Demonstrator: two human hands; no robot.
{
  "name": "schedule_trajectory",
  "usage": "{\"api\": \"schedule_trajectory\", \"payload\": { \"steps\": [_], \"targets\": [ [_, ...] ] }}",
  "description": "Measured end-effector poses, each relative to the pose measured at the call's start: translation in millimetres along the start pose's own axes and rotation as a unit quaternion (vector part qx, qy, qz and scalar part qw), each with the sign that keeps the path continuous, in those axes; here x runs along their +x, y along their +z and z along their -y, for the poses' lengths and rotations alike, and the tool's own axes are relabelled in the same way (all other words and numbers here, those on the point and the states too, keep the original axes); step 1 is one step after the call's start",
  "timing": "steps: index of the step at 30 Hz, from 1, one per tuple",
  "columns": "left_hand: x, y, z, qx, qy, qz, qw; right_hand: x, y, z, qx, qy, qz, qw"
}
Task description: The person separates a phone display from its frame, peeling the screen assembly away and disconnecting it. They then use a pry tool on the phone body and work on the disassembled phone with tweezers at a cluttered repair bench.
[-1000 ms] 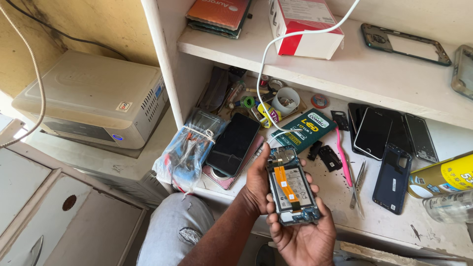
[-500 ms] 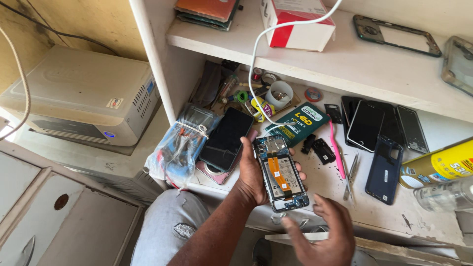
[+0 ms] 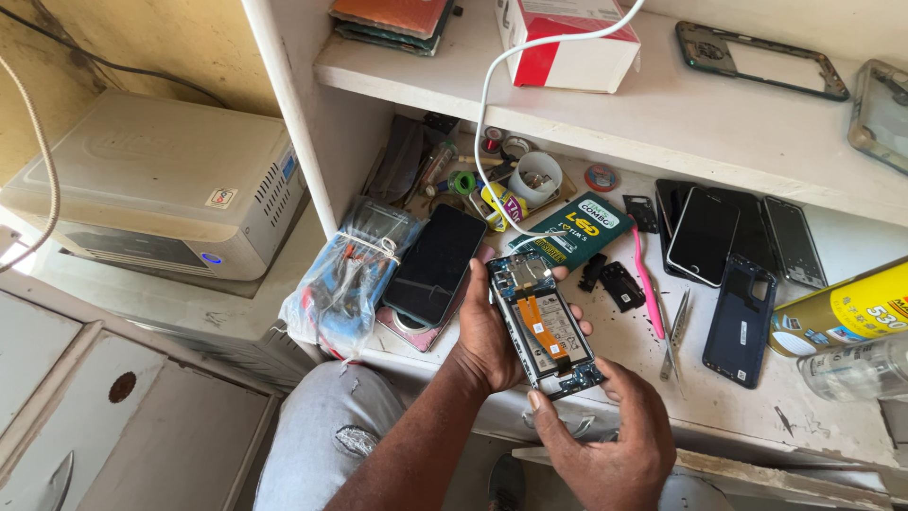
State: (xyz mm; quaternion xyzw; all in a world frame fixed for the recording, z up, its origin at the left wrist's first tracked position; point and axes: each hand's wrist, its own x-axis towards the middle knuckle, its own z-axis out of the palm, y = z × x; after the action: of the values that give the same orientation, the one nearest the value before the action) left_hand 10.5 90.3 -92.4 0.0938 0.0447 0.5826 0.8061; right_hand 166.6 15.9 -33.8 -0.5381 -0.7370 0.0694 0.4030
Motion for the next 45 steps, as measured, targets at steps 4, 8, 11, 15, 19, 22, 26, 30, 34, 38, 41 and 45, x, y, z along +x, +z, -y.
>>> {"api": "schedule_trajectory", "payload": {
  "steps": [4,8,11,15,19,22,26,30,34,38,41,45],
  "targets": [
    [-1.6,6.7,-1.1,0.008,-0.003,-0.011,1.0,0.1,-0.7,0.5,0.007,-0.016,-0.012,1.0],
    [-1.4,5.8,-0.3,0.009,0.001,-0.007,1.0,-0.3,0.0,3.0,0.029,-0.035,-0.035,0.998],
    [-0.8,2.4,0.6,-0.004,0.006,0.009,1.0,0.1,0.0,4.0,0.029,-0.04,-0.034,0.998],
    [-1.0,-1.4,1.8,-0.014,0.011,0.027,0.999,2.4,-2.5,2.2,0.023,-0.041,-0.004,0.999],
    [0.9,-1.9,1.2,-0.009,0.002,-0.005,1.0,5.9,-3.7,-0.2,0.011,-0.04,0.01,0.999],
    [1.3,-0.6,1.2,-0.018,0.0,0.0,1.0,8.1,-4.5,-1.7,0.015,-0.054,0.008,0.998],
    [-0.8,2.8,2.2,-0.002,0.009,-0.018,1.0,10.8,-6.0,-3.8,0.031,-0.058,0.01,0.998],
    [-1.8,8.4,2.7,0.027,0.02,-0.031,0.999,13.0,-8.1,-7.5,0.036,-0.052,0.015,0.998],
    [-2.0,14.3,1.3,0.039,0.011,-0.048,0.998,16.2,-8.5,-13.3,0.067,-0.045,-0.005,0.997],
    [-3.1,18.9,0.9,0.055,0.022,-0.046,0.997,14.3,-7.6,-17.2,0.103,-0.008,-0.018,0.994],
    [-4.0,19.9,-0.1,0.059,0.028,-0.051,0.997,10.8,-5.1,-17.0,0.156,0.033,-0.023,0.987],
    [-4.6,18.1,-0.1,0.053,0.042,-0.051,0.996,9.9,-4.4,-15.7,0.158,0.024,-0.037,0.986]
  ]
}}
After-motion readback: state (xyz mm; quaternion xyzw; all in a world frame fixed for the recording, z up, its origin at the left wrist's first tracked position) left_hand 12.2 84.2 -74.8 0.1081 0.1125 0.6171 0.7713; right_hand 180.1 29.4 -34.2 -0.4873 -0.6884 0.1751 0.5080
